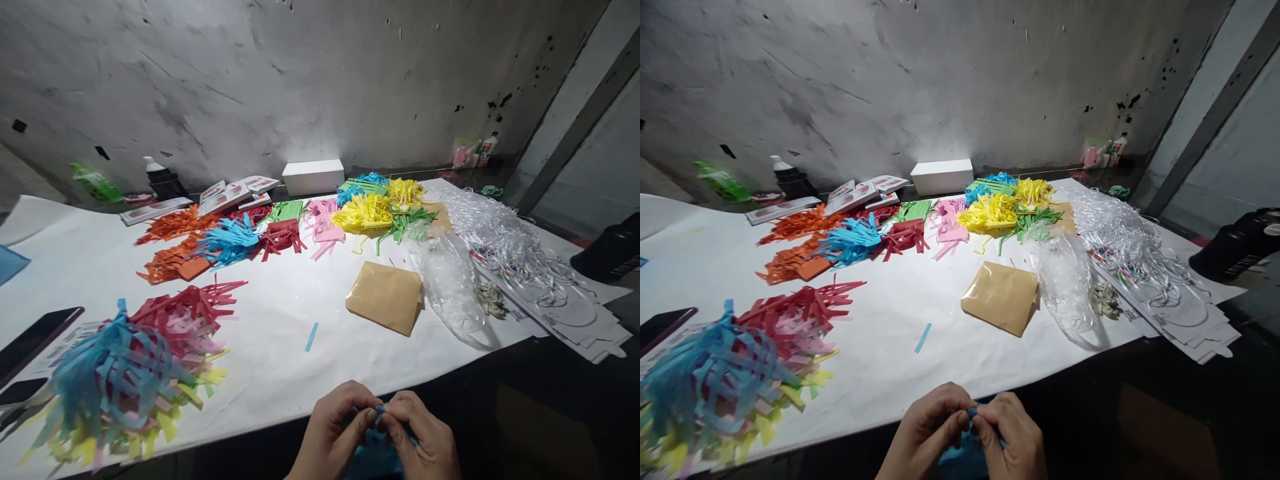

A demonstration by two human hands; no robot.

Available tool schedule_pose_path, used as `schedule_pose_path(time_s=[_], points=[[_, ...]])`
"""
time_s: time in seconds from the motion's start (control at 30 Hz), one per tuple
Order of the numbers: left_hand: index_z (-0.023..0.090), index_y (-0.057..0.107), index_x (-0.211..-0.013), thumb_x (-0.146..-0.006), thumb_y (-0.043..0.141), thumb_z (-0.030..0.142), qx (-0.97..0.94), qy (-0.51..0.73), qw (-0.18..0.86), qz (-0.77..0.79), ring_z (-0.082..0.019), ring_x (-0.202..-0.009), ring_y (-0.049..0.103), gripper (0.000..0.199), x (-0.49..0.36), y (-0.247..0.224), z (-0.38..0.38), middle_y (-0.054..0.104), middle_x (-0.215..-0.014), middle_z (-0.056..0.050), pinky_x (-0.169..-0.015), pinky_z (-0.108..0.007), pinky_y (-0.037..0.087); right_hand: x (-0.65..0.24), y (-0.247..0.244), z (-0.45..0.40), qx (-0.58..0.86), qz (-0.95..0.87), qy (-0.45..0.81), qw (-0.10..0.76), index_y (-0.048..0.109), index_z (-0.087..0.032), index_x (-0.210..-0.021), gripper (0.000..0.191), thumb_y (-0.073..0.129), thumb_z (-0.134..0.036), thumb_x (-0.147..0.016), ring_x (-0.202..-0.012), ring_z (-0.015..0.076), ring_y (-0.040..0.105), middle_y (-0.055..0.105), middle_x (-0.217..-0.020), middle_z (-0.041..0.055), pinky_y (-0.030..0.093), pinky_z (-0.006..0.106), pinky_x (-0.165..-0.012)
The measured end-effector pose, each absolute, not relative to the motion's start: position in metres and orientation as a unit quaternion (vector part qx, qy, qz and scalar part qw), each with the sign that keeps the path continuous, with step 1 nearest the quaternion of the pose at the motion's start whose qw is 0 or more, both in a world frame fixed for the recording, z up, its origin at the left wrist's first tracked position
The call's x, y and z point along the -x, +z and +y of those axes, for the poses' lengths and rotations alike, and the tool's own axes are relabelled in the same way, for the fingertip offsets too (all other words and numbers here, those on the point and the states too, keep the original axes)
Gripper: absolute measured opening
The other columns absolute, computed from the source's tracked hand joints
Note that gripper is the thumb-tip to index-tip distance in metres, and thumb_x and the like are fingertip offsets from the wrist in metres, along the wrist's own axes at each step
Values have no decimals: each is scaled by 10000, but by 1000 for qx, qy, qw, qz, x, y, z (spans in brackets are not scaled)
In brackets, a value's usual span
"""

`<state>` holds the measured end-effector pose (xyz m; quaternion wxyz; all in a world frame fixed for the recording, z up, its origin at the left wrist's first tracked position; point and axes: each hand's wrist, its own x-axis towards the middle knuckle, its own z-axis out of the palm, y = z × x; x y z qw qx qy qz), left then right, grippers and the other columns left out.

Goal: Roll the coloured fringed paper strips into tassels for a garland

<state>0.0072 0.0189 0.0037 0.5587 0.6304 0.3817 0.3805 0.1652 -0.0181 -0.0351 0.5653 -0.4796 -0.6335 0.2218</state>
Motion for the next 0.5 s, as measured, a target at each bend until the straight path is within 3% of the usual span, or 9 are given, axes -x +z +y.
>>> schedule_pose_path(time_s=[0.2, 0.33, 0.5], points=[[165, 764, -944, -919, 563, 160, -777, 336, 405, 346, -174, -704, 697, 203, 3, 17, 30, 741, -806, -111, -645, -213, 533, -168, -37, -19, 481, -657, 200, 545, 660, -222, -879, 164, 539, -212, -990, -683, 143, 615, 627, -745, 22, 522, 203, -611], [162, 757, -898, -853, 591, 66, -829, 337, 297, 333, -163, -632, 700, 197, 3, 13, 32, 746, -751, -104, -589, -192, 539, -169, -34, -18, 473, -686, 159, 530, 668, -221, -895, 155, 543, -182, -978, -686, 147, 649, 676, -740, 20, 558, 210, -635], [159, 714, -838, -790, 543, -8, -844, 351, 226, 336, -165, -596, 677, 244, 4, 6, 31, 726, -699, -99, -569, -201, 533, -169, -37, -13, 468, -709, 70, 523, 716, -235, -975, 124, 597, -266, -965, -747, 190, 743, 752, -786, 26, 624, 257, -693]])
